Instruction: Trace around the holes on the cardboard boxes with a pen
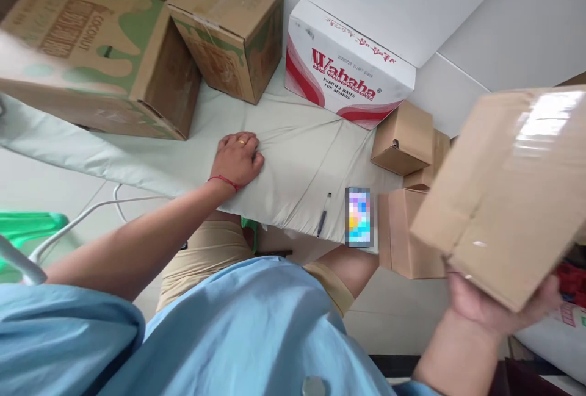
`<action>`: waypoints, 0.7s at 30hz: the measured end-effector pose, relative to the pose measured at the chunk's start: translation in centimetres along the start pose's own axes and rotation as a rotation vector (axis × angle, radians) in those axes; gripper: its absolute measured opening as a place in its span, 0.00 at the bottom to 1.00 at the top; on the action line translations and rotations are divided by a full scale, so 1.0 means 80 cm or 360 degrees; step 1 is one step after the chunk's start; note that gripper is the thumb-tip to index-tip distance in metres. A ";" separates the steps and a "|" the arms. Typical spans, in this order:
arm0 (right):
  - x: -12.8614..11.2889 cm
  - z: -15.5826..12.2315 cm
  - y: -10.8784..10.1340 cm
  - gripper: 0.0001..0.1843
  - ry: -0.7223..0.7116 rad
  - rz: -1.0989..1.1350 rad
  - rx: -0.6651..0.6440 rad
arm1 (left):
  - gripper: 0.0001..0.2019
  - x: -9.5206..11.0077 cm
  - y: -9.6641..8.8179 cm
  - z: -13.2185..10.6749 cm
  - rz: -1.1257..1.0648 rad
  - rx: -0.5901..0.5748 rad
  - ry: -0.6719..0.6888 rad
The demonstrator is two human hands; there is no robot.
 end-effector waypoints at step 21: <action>0.309 -0.137 0.064 0.35 0.1269 -0.0379 -0.0922 | 0.23 -0.001 0.007 0.001 0.0290 -0.0013 -0.0011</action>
Point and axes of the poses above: each hand's wrist, its own z-axis towards the middle knuckle, its own y-axis out of the palm, x = y × z, the point moved 10 cm from there along z, towards the middle knuckle, and after that the axes turned 4 degrees about z, right-handed, at the moved point
